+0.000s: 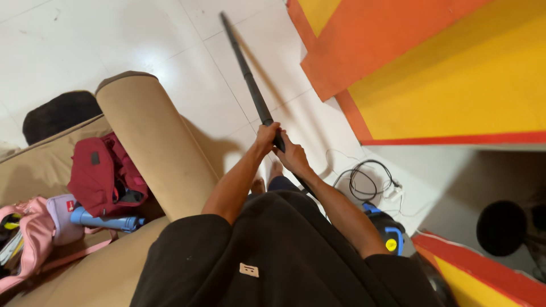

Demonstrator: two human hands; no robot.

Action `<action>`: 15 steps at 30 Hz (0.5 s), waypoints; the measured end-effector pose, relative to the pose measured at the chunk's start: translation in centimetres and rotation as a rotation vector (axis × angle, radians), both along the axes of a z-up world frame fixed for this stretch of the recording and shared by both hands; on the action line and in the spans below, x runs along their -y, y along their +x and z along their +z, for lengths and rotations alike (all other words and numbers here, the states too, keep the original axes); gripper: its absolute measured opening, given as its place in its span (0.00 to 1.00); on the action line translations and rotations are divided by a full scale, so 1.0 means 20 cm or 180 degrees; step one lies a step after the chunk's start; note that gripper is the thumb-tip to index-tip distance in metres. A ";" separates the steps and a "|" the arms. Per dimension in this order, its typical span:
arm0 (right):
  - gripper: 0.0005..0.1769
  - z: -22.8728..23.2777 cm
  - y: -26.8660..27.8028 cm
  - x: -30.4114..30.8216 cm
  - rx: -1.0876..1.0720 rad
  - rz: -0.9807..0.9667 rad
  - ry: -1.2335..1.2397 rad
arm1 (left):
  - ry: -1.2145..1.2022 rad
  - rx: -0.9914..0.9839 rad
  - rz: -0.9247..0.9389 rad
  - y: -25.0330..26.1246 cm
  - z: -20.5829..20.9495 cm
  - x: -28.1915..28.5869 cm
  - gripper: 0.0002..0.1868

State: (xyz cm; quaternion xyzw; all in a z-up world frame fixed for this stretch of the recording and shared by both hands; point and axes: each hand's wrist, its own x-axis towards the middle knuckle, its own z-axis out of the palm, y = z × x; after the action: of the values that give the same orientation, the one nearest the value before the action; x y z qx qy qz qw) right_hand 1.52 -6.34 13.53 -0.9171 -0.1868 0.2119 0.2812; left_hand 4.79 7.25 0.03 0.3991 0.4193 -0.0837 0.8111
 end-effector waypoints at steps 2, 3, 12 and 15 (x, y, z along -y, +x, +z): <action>0.45 0.02 0.10 -0.03 -0.0540 0.0149 0.0076 | 0.0521 -0.0088 0.0091 0.00 -0.01 0.00 0.15; 0.48 0.04 0.18 -0.06 -0.1077 0.0273 0.0144 | 0.1037 -0.0180 0.0153 0.04 -0.01 -0.03 0.16; 0.45 -0.12 0.54 -0.30 0.0039 0.0224 -0.0194 | -0.0115 0.0129 -0.0035 0.44 0.10 -0.33 0.12; 0.46 -0.05 0.78 -0.44 -0.0726 0.0019 -0.0037 | -0.0288 0.0346 0.0152 0.68 0.09 -0.43 0.13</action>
State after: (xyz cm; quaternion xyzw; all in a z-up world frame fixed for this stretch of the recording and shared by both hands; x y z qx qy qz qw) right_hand 17.05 2.42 12.48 -0.8881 -0.1551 0.3169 0.2948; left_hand 18.34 15.82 1.87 0.3559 0.3798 -0.0614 0.8516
